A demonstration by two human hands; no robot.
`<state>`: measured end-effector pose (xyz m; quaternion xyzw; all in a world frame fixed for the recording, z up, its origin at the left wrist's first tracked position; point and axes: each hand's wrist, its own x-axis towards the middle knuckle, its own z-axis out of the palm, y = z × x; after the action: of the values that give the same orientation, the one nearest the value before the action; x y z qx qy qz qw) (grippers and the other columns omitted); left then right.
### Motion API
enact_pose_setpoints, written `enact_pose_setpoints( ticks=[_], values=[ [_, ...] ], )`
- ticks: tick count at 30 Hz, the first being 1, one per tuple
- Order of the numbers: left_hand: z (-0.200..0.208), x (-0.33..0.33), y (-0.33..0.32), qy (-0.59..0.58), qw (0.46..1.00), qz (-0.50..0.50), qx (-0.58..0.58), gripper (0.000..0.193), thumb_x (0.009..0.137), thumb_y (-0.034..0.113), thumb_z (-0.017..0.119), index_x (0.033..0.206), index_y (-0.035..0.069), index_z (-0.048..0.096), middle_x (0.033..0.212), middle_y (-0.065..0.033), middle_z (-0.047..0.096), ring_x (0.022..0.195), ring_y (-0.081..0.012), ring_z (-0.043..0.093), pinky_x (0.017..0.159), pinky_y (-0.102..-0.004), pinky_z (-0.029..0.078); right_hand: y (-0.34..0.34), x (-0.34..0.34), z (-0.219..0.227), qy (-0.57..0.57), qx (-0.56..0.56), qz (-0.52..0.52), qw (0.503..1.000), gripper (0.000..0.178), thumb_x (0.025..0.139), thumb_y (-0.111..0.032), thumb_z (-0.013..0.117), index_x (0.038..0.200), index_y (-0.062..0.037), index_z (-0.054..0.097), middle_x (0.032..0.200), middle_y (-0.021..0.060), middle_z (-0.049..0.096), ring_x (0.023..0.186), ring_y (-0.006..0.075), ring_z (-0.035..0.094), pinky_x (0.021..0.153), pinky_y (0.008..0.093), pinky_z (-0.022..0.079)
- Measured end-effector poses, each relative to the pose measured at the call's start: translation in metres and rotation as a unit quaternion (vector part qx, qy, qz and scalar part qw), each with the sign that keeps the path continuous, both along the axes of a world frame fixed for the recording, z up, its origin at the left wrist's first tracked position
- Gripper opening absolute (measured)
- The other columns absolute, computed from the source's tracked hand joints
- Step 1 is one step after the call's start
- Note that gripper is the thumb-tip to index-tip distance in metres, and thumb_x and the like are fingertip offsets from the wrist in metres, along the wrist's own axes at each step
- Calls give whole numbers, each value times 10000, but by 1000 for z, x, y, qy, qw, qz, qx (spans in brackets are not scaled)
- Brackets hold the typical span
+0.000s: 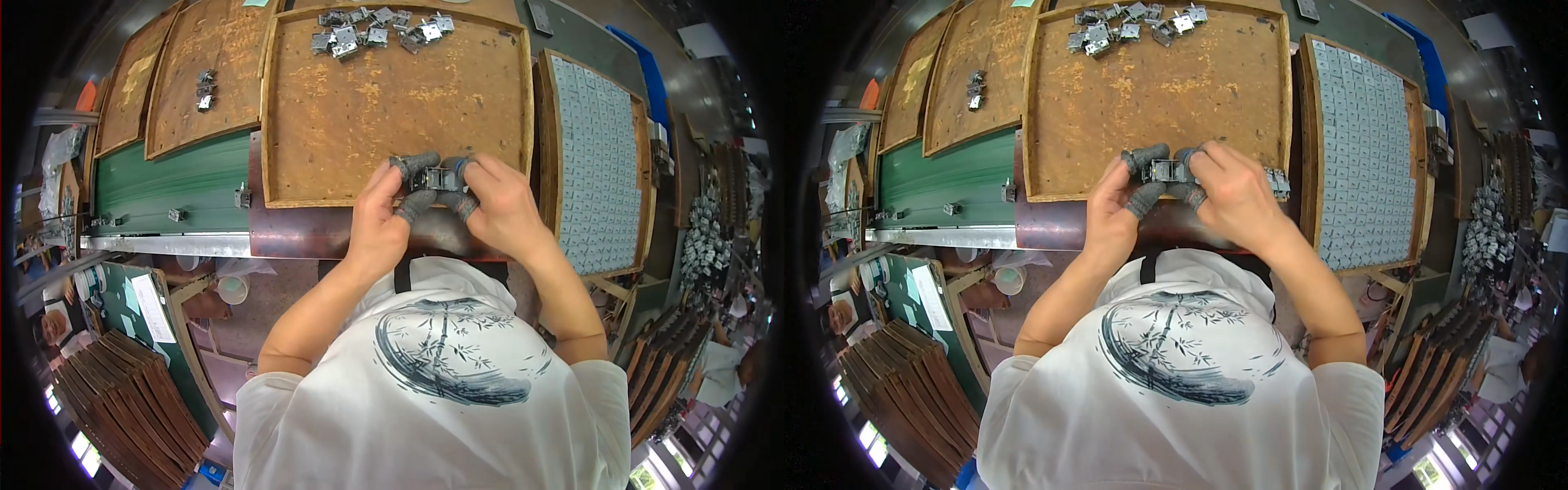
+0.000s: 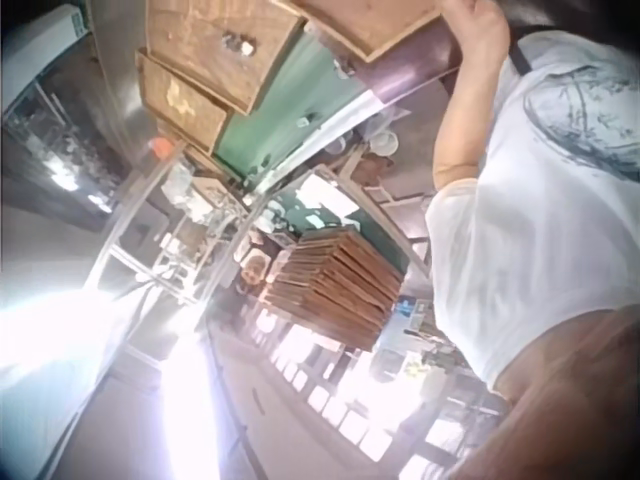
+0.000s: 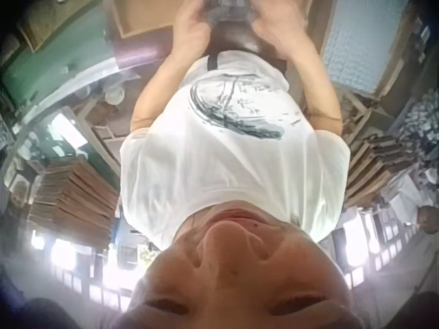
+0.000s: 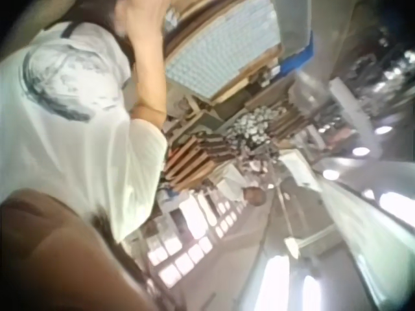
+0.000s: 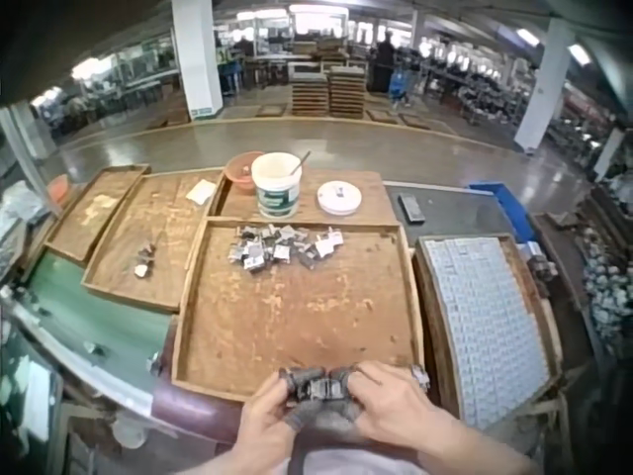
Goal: Picking up small electronic components from a wooden tray and placing them into a plastic grid tray for sorting.
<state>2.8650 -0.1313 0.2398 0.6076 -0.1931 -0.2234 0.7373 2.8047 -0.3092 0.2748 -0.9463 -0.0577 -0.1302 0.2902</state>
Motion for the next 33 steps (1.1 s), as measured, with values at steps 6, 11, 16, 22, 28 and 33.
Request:
enact_pose_setpoints(
  ticks=[6,11,16,22,28,33],
  values=[
    [-10,-1,-9,112,992,-54,-31,394,888,-92,563,1277,-29,562,1151,-77,539,1092,-157,575,934,-271,452,-7,-6,0,52,15,-12,998,232,685,-12,705,884,-5,586,812,147,556,743,366,590,625,425,485],
    [4,-10,-19,-186,966,25,176,625,694,-56,660,1305,-14,534,1151,-128,509,1079,-315,579,939,-354,458,8,-9,-23,-30,7,-88,996,276,686,5,687,952,2,612,839,155,574,775,375,609,641,439,488],
    [-3,5,-20,-296,940,9,168,706,614,-11,697,1301,-13,536,1206,-184,540,1114,-375,558,924,-396,470,4,-9,-11,16,149,-74,986,315,740,-151,729,994,2,622,914,165,628,766,341,633,673,388,499],
    [-5,-1,-18,-340,931,-41,129,675,627,70,746,1272,-9,566,1201,-197,610,1057,-359,604,888,-391,492,-5,-18,-27,125,306,-18,944,330,787,-261,741,944,6,627,839,136,654,743,209,623,681,343,492],
    [-12,18,-3,-363,906,-67,205,610,667,98,753,1258,57,604,1230,-167,570,1105,-308,572,883,-353,478,-14,-7,-37,256,191,-12,947,338,795,-284,740,949,3,653,829,132,683,757,214,652,692,330,504],
    [-44,66,34,-240,894,-26,377,605,686,-31,697,1273,94,611,1013,-68,461,951,-201,515,792,-285,449,-38,7,-50,198,235,-111,945,276,827,-252,709,983,-28,667,926,134,688,891,244,661,781,346,511]
  ],
)
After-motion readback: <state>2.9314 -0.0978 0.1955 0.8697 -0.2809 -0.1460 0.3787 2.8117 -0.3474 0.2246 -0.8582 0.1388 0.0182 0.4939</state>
